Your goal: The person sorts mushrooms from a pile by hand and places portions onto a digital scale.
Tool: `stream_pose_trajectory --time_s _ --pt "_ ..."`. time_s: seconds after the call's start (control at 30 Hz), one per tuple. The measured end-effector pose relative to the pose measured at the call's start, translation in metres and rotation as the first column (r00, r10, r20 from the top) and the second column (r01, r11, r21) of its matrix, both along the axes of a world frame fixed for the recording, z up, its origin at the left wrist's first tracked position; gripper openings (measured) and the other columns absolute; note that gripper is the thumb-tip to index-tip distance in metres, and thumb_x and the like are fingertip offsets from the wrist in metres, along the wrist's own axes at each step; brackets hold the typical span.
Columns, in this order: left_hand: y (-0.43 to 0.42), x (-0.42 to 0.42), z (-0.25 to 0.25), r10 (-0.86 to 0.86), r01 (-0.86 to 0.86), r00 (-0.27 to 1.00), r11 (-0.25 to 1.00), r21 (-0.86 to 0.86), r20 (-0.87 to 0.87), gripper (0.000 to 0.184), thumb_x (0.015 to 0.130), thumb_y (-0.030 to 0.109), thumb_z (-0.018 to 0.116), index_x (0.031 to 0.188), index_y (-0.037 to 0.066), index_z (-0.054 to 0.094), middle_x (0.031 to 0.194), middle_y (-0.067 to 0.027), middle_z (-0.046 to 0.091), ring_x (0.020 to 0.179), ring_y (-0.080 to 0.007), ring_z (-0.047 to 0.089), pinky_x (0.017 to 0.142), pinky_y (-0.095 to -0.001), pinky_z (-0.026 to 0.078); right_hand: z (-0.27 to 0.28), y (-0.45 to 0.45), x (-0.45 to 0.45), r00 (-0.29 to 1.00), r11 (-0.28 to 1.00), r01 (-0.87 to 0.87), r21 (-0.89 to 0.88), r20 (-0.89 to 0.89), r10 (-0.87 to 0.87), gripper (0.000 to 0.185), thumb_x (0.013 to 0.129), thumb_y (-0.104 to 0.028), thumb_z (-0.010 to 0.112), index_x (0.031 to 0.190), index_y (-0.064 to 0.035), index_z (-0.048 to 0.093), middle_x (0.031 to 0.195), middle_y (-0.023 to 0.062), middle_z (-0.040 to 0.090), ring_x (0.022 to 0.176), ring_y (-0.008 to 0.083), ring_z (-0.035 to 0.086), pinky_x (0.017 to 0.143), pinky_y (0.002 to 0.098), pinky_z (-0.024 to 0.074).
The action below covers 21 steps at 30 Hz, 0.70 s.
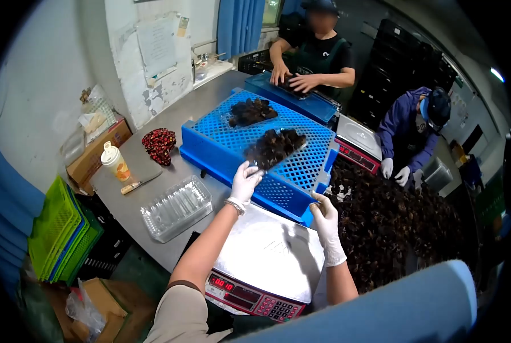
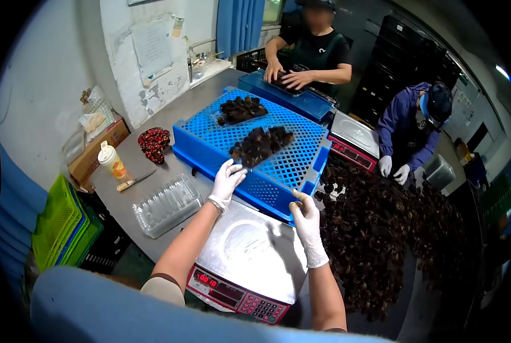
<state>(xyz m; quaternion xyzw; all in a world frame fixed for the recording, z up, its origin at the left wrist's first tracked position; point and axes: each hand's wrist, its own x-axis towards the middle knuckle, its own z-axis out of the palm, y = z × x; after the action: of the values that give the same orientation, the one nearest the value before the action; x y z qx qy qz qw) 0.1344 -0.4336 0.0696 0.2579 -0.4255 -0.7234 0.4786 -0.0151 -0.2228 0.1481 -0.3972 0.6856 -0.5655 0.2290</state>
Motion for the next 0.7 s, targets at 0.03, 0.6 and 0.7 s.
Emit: stream_pose_trajectory --time_s 0.03,0.6,0.7 --pt "-0.005 -0.003 -0.002 -0.041 0.041 0.999 0.997 -0.059 0.002 0.070 0.090 -0.004 0.061 0.151 0.000 0.026 0.145 -0.0189 0.043 0.125 -0.0279 0.055 0.101 -0.0336 0.048 0.006 0.008 0.003 1.000 1.000 -0.022 -0.014 0.005 0.022 0.033 0.093 -0.002 0.058 0.126 0.0008 0.059 0.101 0.0017 0.061 0.091 0.0085 0.056 0.085 0.0234 0.0464" --pt "0.036 0.255 -0.065 0.640 0.165 0.291 0.698 -0.697 0.711 0.013 0.080 0.013 0.070 0.088 0.003 0.070 0.086 -0.0140 0.066 0.083 -0.0332 0.063 0.077 -0.0414 0.051 -0.106 0.273 0.021 0.910 0.942 0.282 0.181 0.262 -0.322 0.024 0.091 -0.001 0.061 0.114 0.0043 0.065 0.106 0.0073 0.070 0.099 0.0128 0.064 0.091 0.0252 0.0493" --pt "0.023 0.258 -0.063 0.608 0.160 0.323 0.720 -0.675 0.725 0.009 0.079 0.009 0.069 0.079 0.000 0.071 0.078 -0.0163 0.068 0.071 -0.0306 0.066 0.069 -0.0374 0.053 -0.110 0.292 0.049 0.938 0.941 0.219 0.257 0.211 -0.276 0.023 0.092 -0.003 0.063 0.114 0.0043 0.065 0.106 0.0091 0.070 0.099 0.0135 0.064 0.089 0.0267 0.0501"
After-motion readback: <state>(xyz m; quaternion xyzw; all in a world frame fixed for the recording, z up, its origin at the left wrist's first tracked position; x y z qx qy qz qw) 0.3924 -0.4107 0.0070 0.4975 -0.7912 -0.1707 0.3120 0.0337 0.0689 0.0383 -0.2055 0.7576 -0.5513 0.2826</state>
